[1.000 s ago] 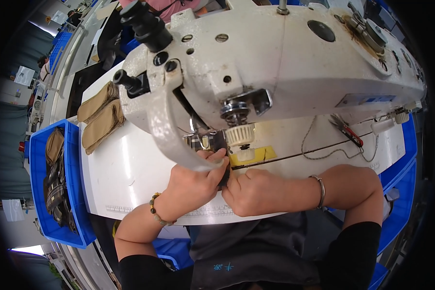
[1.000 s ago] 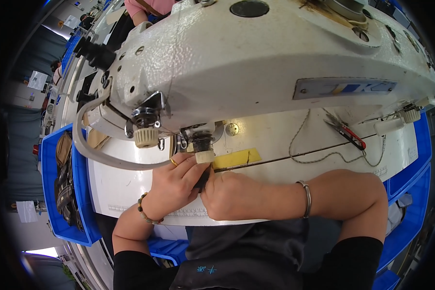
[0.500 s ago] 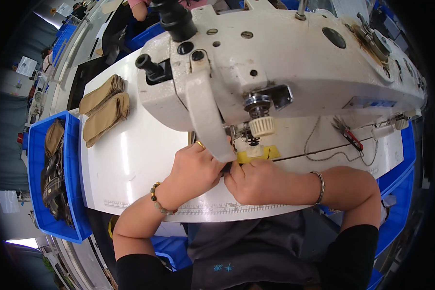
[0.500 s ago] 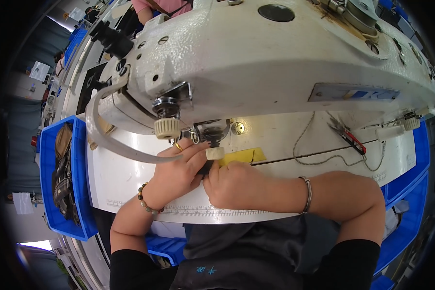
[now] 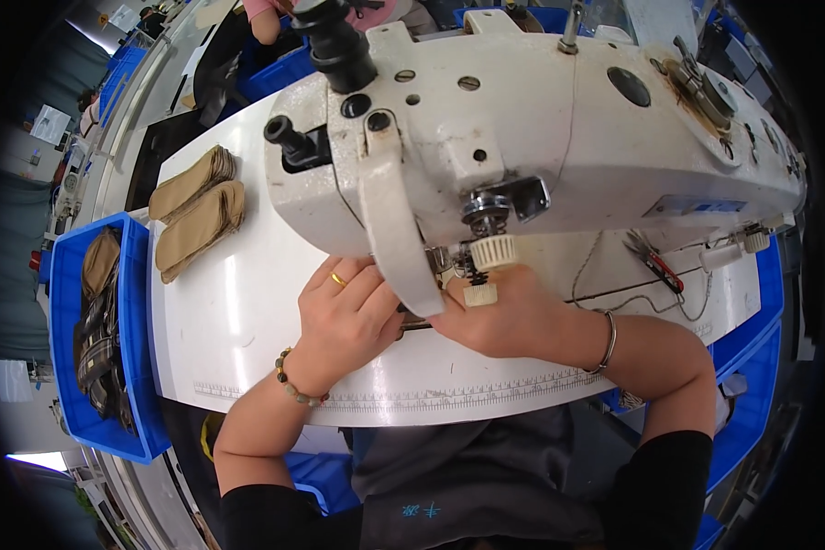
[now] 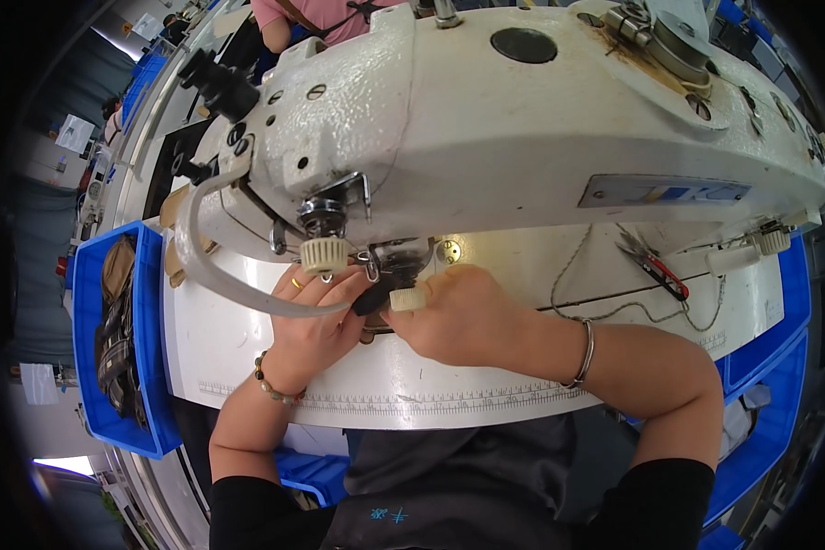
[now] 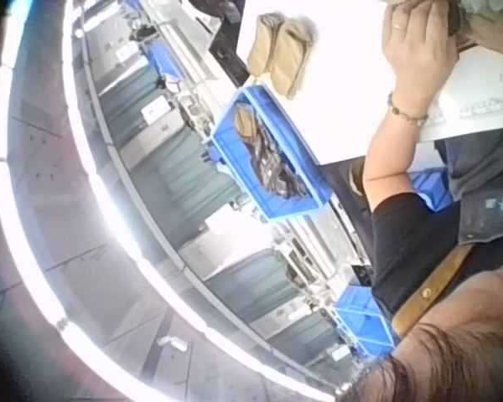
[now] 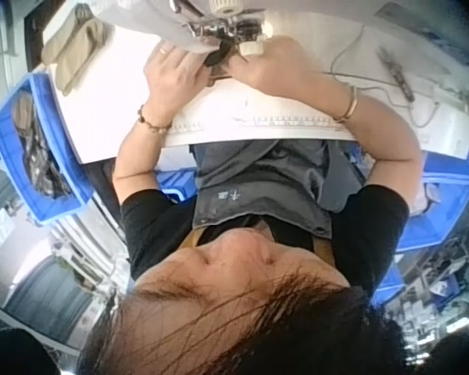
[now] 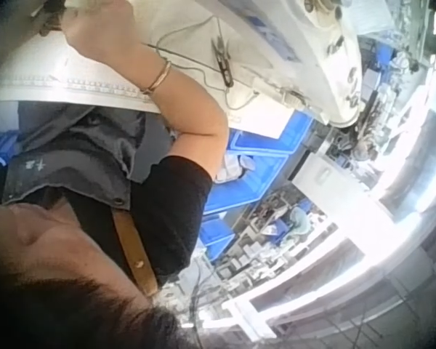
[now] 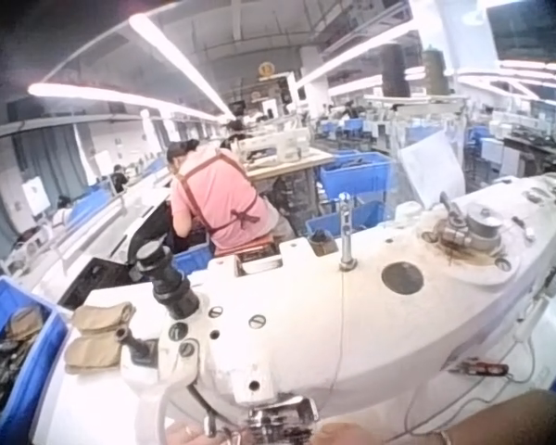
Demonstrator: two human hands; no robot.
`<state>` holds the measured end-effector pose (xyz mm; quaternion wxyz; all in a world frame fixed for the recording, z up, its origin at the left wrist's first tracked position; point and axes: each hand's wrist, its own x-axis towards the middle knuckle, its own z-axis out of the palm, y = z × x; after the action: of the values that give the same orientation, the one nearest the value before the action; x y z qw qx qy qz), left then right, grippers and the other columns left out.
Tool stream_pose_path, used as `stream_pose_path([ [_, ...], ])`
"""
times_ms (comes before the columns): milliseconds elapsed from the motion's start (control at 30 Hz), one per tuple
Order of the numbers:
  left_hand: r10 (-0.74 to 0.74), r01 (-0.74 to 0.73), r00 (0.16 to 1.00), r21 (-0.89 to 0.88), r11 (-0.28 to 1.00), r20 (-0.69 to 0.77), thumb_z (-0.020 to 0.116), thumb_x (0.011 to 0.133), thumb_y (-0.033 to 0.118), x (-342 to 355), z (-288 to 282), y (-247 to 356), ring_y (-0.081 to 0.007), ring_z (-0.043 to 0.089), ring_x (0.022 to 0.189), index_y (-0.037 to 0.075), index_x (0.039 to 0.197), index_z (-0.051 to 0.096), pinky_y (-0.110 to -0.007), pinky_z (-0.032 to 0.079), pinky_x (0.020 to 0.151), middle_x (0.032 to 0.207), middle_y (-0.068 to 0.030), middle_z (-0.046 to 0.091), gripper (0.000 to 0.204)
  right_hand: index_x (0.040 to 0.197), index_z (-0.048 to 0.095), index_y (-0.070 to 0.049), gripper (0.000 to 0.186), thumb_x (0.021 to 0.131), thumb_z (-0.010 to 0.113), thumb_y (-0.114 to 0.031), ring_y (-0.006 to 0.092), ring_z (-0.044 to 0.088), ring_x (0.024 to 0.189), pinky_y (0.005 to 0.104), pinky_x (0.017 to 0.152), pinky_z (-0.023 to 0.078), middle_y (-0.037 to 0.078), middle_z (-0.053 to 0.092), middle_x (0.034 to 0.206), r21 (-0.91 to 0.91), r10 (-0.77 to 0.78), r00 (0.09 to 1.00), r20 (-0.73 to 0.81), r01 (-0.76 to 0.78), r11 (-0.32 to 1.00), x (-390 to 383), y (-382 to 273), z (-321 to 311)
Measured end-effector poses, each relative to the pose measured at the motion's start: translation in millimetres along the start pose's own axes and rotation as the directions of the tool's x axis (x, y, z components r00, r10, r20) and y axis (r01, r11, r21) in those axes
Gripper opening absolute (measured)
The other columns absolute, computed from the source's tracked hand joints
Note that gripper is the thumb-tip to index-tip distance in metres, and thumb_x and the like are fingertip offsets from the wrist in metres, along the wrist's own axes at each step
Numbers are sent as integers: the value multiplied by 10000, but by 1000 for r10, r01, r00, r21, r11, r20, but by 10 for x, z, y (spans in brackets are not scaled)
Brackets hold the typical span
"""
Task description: Operating an industrial sewing machine to stitch leather components for footwear.
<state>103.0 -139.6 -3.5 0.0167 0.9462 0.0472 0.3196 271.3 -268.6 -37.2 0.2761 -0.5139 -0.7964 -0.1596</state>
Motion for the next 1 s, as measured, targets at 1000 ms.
stream_pose_path([
  [1000, -154, 262, 922, -278, 924, 356, 793, 749, 288, 69, -240, -98, -254, 630, 917, 114, 986, 748, -438, 373, 950, 948, -29, 697, 297, 730, 633, -98, 78, 706, 677, -158, 191, 565, 497, 340, 442, 428, 27, 495, 545, 30, 53, 992, -117, -50, 998, -10, 34, 71],
])
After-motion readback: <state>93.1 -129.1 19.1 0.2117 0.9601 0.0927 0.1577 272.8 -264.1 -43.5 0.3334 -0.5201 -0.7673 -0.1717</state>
